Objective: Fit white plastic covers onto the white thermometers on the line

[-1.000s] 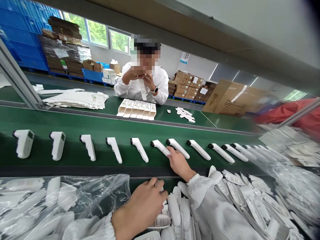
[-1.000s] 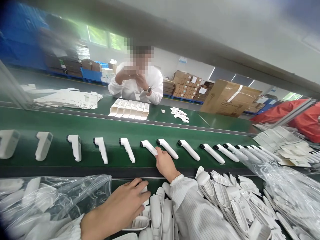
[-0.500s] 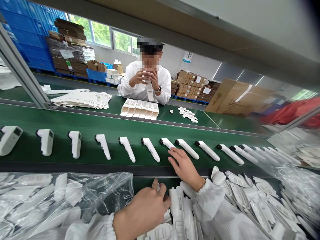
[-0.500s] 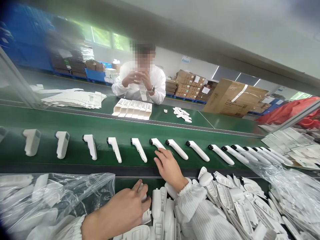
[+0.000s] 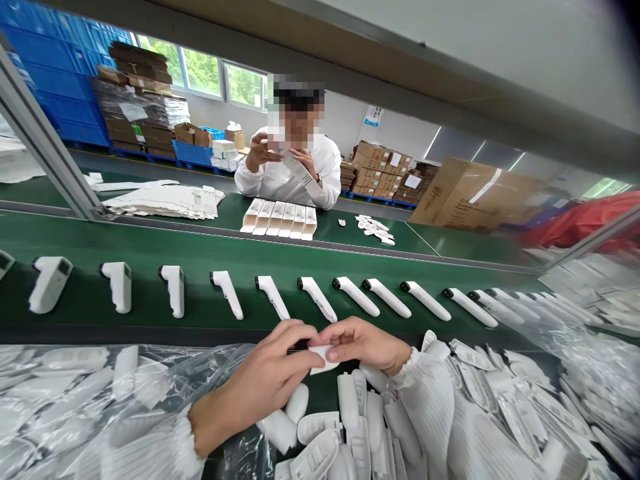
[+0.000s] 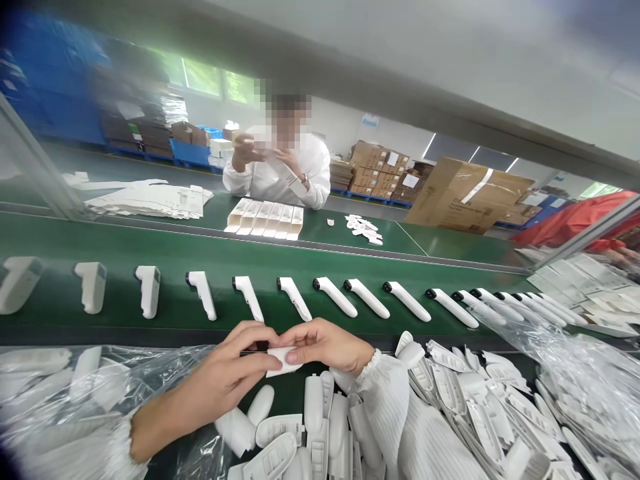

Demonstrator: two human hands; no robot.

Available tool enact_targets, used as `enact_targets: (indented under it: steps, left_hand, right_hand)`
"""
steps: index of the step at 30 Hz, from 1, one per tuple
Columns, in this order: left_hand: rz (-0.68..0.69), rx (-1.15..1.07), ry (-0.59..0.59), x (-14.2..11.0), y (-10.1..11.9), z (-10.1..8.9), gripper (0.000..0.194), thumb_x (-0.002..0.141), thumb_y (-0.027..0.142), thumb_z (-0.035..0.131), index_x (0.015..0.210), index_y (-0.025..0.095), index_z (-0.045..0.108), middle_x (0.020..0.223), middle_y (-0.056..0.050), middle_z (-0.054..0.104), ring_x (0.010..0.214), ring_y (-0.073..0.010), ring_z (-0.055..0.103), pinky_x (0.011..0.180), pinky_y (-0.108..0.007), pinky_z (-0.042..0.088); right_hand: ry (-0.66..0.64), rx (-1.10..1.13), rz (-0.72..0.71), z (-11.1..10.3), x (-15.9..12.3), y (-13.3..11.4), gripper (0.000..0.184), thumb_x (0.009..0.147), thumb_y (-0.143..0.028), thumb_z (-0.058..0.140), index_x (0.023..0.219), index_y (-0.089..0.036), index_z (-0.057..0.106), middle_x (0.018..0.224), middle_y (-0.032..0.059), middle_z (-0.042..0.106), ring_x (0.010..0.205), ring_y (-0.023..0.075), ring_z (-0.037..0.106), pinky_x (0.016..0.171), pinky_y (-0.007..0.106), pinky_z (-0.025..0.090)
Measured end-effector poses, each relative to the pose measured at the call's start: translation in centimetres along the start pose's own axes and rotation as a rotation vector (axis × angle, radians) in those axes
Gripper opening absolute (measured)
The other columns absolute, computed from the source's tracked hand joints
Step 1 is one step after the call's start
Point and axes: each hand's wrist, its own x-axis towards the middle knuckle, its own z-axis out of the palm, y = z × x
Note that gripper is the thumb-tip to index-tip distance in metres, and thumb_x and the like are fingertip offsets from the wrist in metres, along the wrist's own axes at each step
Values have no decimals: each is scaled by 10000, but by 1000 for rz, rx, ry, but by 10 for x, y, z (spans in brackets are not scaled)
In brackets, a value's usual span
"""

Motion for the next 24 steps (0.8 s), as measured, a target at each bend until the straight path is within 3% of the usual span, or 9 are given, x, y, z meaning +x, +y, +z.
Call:
enact_targets:
  steps: [2, 4, 6, 8, 13, 18, 21, 24]
  left_hand:
    - [-149, 18, -58, -5, 2, -3, 317, 1002, 158, 430, 1228, 295, 604, 1230, -64, 568, 1112, -194, 554, 886, -300, 508]
    - [-256, 34, -212, -11, 5, -6, 417, 971, 198, 488, 1367, 327, 508, 1297, -56, 546, 1126, -205, 572, 873, -295, 520]
    - [-258, 74, -390, -17, 10, -6, 496, 899, 208, 589, 1366, 358, 518, 1313, -37, 558, 1141, -242, 578, 887, -328, 515]
    - [-203, 113, -509, -21, 14, -2, 465, 851, 206, 648, 1284, 367, 598, 1282, -28, 596, 1156, -277, 572, 926, -369, 489]
    - [-205, 266, -608, -19, 15, 8, 276, 933, 183, 553, 1172, 252, 672, 1216, -89, 651, 1075, -277, 620, 828, -345, 502]
    - [-220, 272, -557, -24, 12, -2, 452, 914, 214, 596, 1355, 291, 534, 1437, -83, 521, 1178, -300, 605, 803, -329, 511]
    - [-215, 256, -569, -34, 10, -7, 514, 809, 78, 629, 1269, 298, 565, 1332, -59, 576, 1118, -280, 625, 780, -305, 498]
    - [-211, 268, -528, -38, 8, -7, 327, 832, 37, 551, 1067, 253, 622, 1114, -52, 636, 1003, -251, 642, 805, -315, 486]
  right_hand:
    - [76, -73, 29, -8, 2, 2, 340, 768, -376, 798, 1040, -182, 732, 957, 37, 716, 877, 178, 644, 865, 339, 491]
    - [300, -210, 46, -17, 4, 7, 273, 789, -336, 752, 1017, -192, 715, 974, 37, 708, 893, 191, 642, 854, 342, 491]
    - [580, -446, 68, -27, 9, 16, 204, 809, -270, 692, 1002, -206, 695, 1038, 40, 696, 939, 207, 640, 874, 350, 484]
    - [743, -696, 111, -34, 15, 27, 244, 825, -196, 635, 1066, -211, 673, 1100, 52, 687, 985, 220, 640, 904, 353, 478]
    - [750, -1125, 190, -43, 30, 52, 537, 900, -108, 516, 1434, -146, 473, 1210, 146, 671, 1121, 270, 619, 958, 361, 464]
    - [735, -1295, 201, -55, 26, 58, 490, 952, -146, 488, 1440, -101, 488, 1131, 170, 702, 1130, 296, 612, 970, 384, 470]
    - [755, -1343, 168, -56, 16, 55, 486, 981, -251, 499, 1443, -104, 481, 1147, 186, 685, 1141, 327, 592, 962, 448, 484]
    - [877, -1320, -16, -43, 6, 47, 472, 983, -331, 505, 1415, -140, 506, 1318, 190, 594, 1235, 346, 518, 1018, 522, 449]
